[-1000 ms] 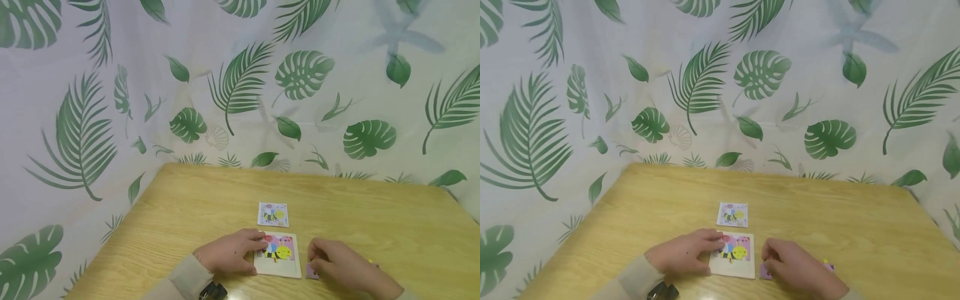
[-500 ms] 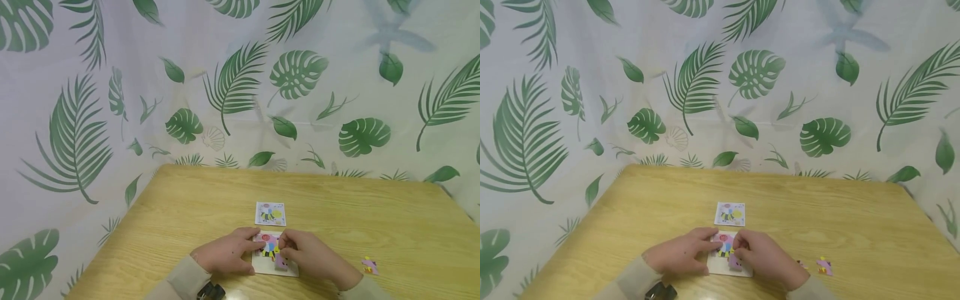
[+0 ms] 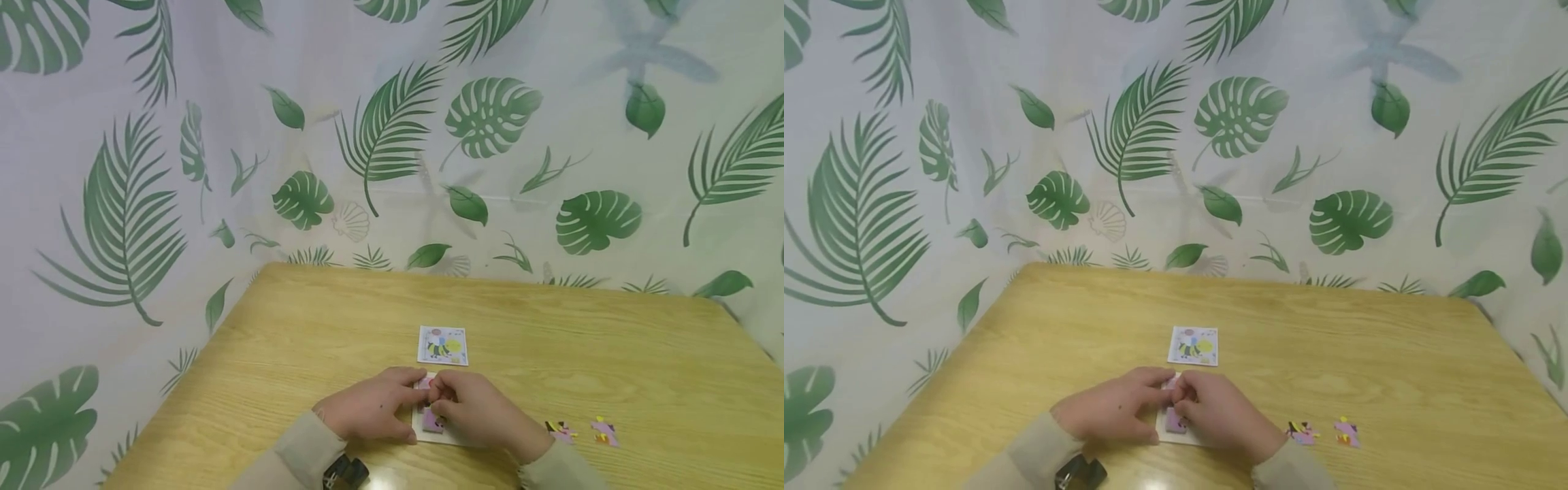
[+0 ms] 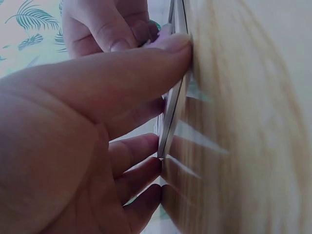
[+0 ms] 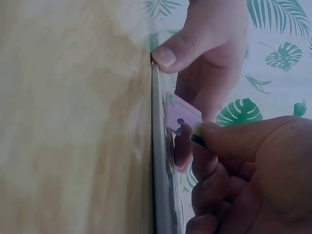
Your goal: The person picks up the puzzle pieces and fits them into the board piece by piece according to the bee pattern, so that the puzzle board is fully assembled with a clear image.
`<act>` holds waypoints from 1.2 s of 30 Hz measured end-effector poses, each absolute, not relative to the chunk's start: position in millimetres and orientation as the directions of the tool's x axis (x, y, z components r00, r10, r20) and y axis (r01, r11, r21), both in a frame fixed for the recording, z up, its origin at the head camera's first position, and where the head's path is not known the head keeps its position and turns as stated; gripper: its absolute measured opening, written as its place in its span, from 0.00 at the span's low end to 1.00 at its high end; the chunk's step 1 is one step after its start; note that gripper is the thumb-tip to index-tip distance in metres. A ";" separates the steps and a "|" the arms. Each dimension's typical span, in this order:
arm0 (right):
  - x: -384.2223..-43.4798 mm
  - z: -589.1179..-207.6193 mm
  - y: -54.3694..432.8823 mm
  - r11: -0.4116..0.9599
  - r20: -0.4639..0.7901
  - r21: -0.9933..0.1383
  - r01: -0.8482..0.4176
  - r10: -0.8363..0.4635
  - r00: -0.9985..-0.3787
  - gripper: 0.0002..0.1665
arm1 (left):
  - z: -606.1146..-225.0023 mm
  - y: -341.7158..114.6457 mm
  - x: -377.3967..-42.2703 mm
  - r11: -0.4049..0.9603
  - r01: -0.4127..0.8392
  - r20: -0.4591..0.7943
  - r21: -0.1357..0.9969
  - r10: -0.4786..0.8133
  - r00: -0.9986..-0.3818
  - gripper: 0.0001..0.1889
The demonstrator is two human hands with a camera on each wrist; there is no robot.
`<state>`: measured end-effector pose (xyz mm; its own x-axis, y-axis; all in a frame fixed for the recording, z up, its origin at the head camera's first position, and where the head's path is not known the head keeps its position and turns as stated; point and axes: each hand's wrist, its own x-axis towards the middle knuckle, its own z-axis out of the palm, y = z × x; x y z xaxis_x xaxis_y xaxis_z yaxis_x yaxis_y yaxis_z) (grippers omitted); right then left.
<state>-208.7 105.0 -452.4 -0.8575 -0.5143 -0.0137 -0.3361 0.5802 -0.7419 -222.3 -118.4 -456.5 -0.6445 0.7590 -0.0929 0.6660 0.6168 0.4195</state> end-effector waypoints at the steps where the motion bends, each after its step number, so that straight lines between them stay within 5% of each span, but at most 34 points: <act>1: -208.7 -453.2 104.3 0.579 -0.012 -0.741 -0.339 -0.517 -0.856 0.06 | -456.1 -118.6 -222.6 0.614 0.669 -0.089 0.419 0.761 -0.643 0.38; 27: -199.7 -464.9 89.7 0.737 -0.003 -0.581 -0.346 -0.426 -0.905 0.08 | -455.6 -115.7 -223.5 0.627 0.668 -0.090 0.399 0.752 -0.652 0.38; 36: -202.4 -463.4 96.9 0.710 0.003 -0.604 -0.362 -0.453 -0.892 0.07 | -455.1 -114.8 -223.9 0.630 0.652 -0.107 0.421 0.749 -0.654 0.39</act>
